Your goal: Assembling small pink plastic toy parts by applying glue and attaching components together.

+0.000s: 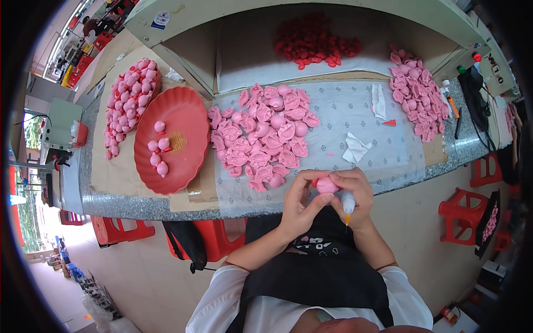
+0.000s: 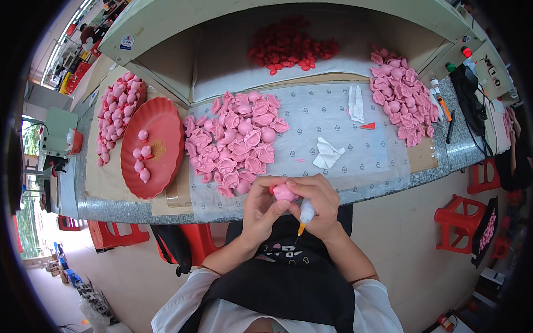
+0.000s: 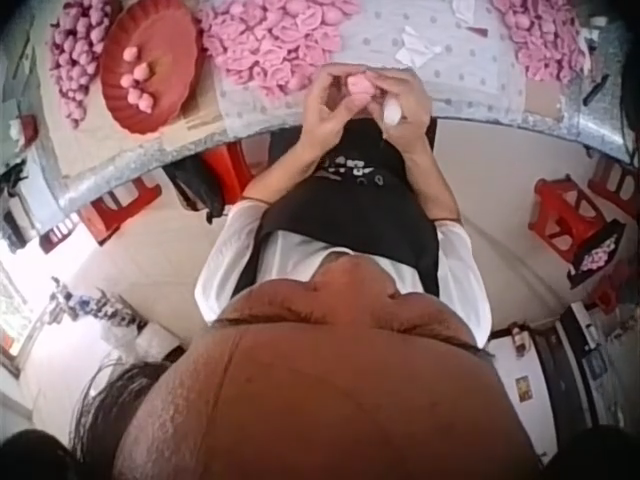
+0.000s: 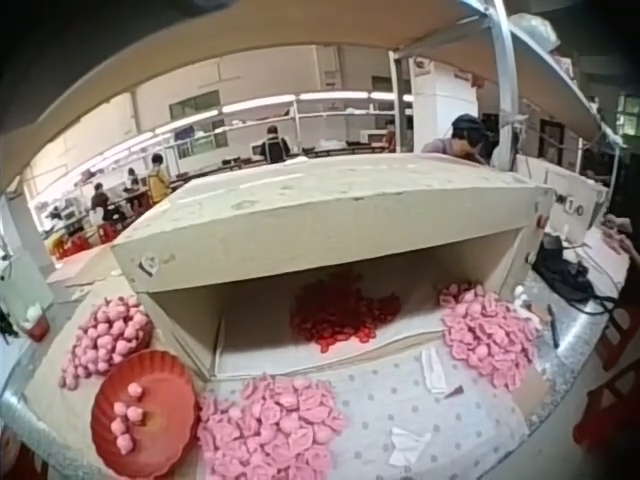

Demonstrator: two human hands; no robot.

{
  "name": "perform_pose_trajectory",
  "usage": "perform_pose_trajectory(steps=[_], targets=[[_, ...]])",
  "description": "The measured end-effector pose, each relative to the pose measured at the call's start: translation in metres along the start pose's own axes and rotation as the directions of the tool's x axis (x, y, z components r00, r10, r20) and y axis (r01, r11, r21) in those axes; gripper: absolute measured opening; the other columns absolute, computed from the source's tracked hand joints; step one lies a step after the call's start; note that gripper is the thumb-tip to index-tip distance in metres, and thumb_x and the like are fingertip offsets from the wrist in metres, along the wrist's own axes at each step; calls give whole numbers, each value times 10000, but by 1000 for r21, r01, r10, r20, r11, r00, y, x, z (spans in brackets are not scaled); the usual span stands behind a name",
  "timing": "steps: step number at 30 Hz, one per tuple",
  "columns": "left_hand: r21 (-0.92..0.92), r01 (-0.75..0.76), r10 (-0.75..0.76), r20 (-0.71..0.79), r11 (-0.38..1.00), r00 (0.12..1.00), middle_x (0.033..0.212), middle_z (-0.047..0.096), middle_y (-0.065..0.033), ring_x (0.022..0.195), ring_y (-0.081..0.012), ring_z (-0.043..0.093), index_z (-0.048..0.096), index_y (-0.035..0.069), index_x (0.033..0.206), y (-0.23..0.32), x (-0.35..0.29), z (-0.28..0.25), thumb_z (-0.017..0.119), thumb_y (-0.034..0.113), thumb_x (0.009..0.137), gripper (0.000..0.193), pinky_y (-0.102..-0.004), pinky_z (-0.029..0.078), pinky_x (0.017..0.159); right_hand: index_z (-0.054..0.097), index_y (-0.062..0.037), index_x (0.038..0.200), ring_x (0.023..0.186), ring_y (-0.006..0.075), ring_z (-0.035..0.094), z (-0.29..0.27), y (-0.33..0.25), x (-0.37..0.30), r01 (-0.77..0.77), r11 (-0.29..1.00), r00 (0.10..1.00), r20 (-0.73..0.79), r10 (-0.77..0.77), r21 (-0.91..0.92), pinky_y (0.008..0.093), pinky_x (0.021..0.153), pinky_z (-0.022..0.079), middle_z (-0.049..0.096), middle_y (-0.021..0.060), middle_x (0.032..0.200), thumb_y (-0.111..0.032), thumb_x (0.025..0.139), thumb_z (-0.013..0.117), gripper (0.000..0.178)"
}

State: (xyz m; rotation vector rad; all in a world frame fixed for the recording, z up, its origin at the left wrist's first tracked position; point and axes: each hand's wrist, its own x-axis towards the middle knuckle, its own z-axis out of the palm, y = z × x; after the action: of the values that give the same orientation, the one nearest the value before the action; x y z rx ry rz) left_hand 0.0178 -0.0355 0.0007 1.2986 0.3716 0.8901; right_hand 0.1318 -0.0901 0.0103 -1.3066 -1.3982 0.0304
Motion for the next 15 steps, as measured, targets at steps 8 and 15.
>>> perform_pose_trajectory(steps=[8, 15], targets=[[-617, 393, -362, 183, 682, 914, 926, 473, -65, 883, -130, 474, 358, 73, 1028, 2, 7, -6, 500, 136, 800, 276, -254, 361, 782, 555, -37, 874, 664, 202, 539, -1, -3, 9, -97, 994, 994, 54, 100, -46, 259, 515, 420, 576, 84, 812, -101, 595, 671, 309], [-615, 366, -363, 137, 698, 922, 915, 479, -55, 825, -104, 474, 363, 61, 1035, -1, 2, 0, 478, 161, 817, 266, -244, 368, 753, 585, -46, 851, 620, 200, 528, 4, -5, 7, 4, 980, 1000, 24, 1, -198, 250, 476, 405, 565, 70, 751, -85, 591, 655, 272]])
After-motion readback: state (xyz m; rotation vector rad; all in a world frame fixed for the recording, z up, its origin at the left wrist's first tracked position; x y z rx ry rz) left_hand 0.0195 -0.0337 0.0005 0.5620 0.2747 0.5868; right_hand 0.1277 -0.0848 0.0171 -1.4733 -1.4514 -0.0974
